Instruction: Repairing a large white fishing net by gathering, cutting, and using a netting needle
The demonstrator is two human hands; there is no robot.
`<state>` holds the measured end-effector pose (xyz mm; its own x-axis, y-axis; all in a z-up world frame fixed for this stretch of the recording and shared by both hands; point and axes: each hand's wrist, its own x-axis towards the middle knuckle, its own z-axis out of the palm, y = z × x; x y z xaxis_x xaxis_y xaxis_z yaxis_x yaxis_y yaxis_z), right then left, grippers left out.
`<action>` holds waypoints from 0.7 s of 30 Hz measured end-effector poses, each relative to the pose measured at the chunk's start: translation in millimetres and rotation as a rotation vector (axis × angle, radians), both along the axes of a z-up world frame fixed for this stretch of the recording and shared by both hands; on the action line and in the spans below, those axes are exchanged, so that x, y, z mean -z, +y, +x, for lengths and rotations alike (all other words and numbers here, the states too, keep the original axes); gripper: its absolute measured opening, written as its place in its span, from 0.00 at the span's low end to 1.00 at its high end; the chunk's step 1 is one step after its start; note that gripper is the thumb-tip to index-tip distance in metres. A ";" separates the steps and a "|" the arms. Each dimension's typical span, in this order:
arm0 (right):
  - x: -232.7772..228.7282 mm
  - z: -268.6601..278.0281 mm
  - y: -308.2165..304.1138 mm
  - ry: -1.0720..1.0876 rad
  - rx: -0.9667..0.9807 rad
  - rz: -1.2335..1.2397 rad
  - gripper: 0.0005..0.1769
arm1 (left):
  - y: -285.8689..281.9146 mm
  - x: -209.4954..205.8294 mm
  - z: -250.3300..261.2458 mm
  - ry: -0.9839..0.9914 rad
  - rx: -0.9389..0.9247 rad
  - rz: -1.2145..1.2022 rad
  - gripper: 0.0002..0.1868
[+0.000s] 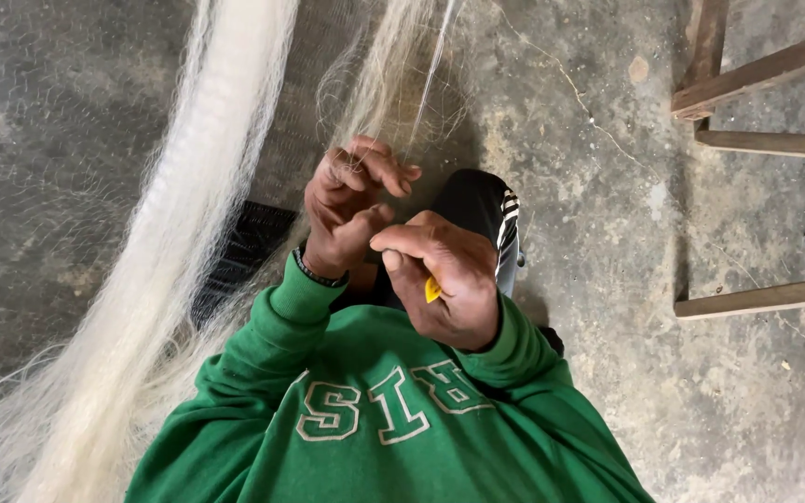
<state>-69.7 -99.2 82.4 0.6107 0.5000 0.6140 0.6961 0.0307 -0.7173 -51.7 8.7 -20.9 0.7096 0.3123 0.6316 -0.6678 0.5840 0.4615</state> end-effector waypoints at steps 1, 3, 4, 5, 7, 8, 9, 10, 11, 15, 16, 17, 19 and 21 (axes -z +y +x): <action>1.2 0.5 -2.8 0.022 -0.013 -0.044 0.08 | -0.6 0.9 -0.6 -0.002 -0.032 -0.005 0.15; -1.3 3.8 -6.7 0.040 -0.025 -0.087 0.08 | -0.9 -0.8 -0.7 -0.009 -0.062 -0.010 0.17; -5.1 6.3 -7.6 0.044 -0.048 -0.088 0.08 | -0.5 -3.3 -1.1 0.003 -0.079 -0.044 0.17; -8.9 8.7 -8.4 0.048 -0.070 -0.089 0.09 | 0.1 -5.7 -1.5 0.016 -0.097 -0.078 0.18; -10.2 22.2 -17.2 -0.043 -0.009 -0.145 0.21 | 3.2 -4.5 -1.9 0.009 -0.102 -0.063 0.19; -11.0 28.7 -22.3 -0.130 0.052 -0.200 0.34 | 4.0 -3.7 -2.3 0.006 -0.108 -0.048 0.19; -17.4 34.1 -22.3 -0.134 0.052 -0.203 0.34 | 2.9 -4.8 -2.4 0.002 -0.108 -0.050 0.19; -23.6 38.9 -22.2 -0.196 0.065 -0.239 0.30 | 1.8 -5.8 -3.3 0.017 -0.092 -0.065 0.19; -29.8 43.7 -22.2 -0.258 0.077 -0.275 0.29 | 0.7 -6.8 -4.3 0.032 -0.077 -0.080 0.18; -21.1 63.2 -14.3 -0.477 0.196 -0.291 0.12 | -1.5 -10.3 -6.7 0.050 -0.049 -0.071 0.18; -18.3 66.6 -13.0 -0.522 0.214 -0.282 0.10 | -2.1 -8.4 -7.1 0.049 -0.047 -0.072 0.18; -15.5 70.1 -11.8 -0.566 0.232 -0.273 0.07 | -2.8 -6.6 -7.3 0.048 -0.046 -0.072 0.18; -9.9 75.5 -9.0 -0.593 0.241 -0.248 0.07 | -2.7 -9.0 -7.5 0.049 -0.048 -0.068 0.18; -6.4 79.9 -5.8 -0.624 0.251 -0.224 0.06 | -3.4 -9.1 -7.1 0.046 -0.050 -0.066 0.18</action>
